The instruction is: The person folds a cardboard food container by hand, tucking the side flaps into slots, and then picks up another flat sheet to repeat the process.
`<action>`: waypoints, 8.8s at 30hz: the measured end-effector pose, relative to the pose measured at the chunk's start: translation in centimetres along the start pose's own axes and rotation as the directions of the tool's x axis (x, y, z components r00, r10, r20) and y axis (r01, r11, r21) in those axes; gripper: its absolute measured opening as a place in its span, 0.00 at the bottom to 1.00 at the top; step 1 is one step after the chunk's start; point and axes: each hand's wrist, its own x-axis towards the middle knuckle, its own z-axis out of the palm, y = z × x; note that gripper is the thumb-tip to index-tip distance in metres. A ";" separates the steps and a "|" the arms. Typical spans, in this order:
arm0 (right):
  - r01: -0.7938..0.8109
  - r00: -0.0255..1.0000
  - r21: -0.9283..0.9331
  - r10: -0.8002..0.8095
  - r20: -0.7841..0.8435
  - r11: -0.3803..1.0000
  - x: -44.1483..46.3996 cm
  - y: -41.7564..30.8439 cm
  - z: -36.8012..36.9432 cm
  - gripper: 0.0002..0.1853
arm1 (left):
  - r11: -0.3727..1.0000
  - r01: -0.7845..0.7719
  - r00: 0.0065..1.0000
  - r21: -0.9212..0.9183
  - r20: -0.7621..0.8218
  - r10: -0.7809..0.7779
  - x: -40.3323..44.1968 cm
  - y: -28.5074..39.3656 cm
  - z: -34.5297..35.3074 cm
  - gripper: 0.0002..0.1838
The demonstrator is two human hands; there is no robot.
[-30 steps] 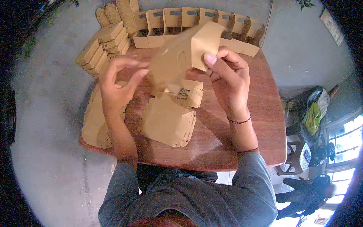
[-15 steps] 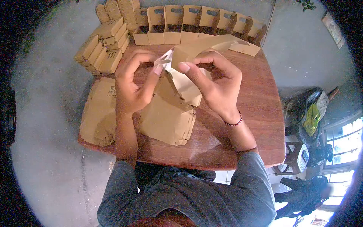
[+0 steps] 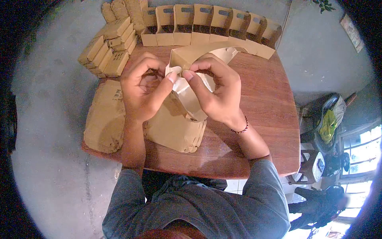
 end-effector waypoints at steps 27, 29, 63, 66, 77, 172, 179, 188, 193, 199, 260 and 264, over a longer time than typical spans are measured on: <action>0.122 0.988 -0.204 -0.098 0.123 0.971 0.4 -0.2 -0.3 0.04 | 0.964 -0.135 0.989 0.229 0.093 0.116 0.1 1.0 -0.7 0.07; 0.180 0.978 -0.278 -0.141 0.154 0.944 0.4 -0.8 -0.2 0.04 | 0.963 -0.118 0.989 0.241 0.111 0.094 0.2 1.0 -0.9 0.06; 0.132 0.990 -0.324 -0.107 0.096 0.937 -0.4 0.4 0.7 0.04 | 0.959 0.178 0.966 0.222 0.148 -0.213 0.2 0.4 -0.7 0.26; -0.018 0.996 -0.180 0.033 0.079 0.983 -0.3 0.9 1.0 0.05 | 0.972 0.052 0.999 0.227 -0.005 -0.052 0.0 -1.0 -0.1 0.27; -0.176 0.982 -0.075 0.180 0.056 0.982 -0.7 1.2 1.9 0.06 | 0.862 -0.125 0.988 0.490 -0.014 0.151 -0.2 -0.4 -0.1 0.28; -0.095 0.984 -0.197 0.122 0.131 0.976 0.7 -1.1 -1.6 0.09 | 0.984 0.168 0.975 -0.066 0.158 -0.156 -0.4 0.2 -0.2 0.15; -0.076 0.961 -0.277 0.145 0.236 0.958 1.0 -0.8 -1.9 0.10 | 0.989 0.147 0.965 -0.024 0.222 -0.138 -0.2 0.0 -0.3 0.16; 0.014 0.993 -0.351 0.029 0.117 0.936 1.0 -0.6 -0.5 0.17 | 0.988 0.143 0.990 0.067 -0.011 -0.142 -0.4 -0.9 0.6 0.15; 0.083 0.996 -0.213 -0.084 0.009 0.974 1.1 -0.6 0.8 0.19 | 0.993 0.086 0.995 0.085 0.048 -0.090 -0.7 -1.3 1.2 0.18; -0.014 0.993 -0.331 0.052 0.106 0.944 1.0 -0.6 -0.1 0.12 | 0.988 0.072 0.996 0.133 0.045 -0.079 -0.9 -0.7 1.8 0.18; 0.746 0.654 -0.290 -0.741 0.152 0.599 0.0 -1.3 -2.6 0.19 | 0.898 0.083 0.984 -0.433 -0.105 -0.142 0.1 -0.6 -3.1 0.54; 0.755 0.651 -0.264 -0.734 0.193 0.600 -0.2 -1.3 -2.2 0.18 | 0.893 0.142 0.970 -0.426 -0.122 -0.212 0.4 0.2 -3.4 0.45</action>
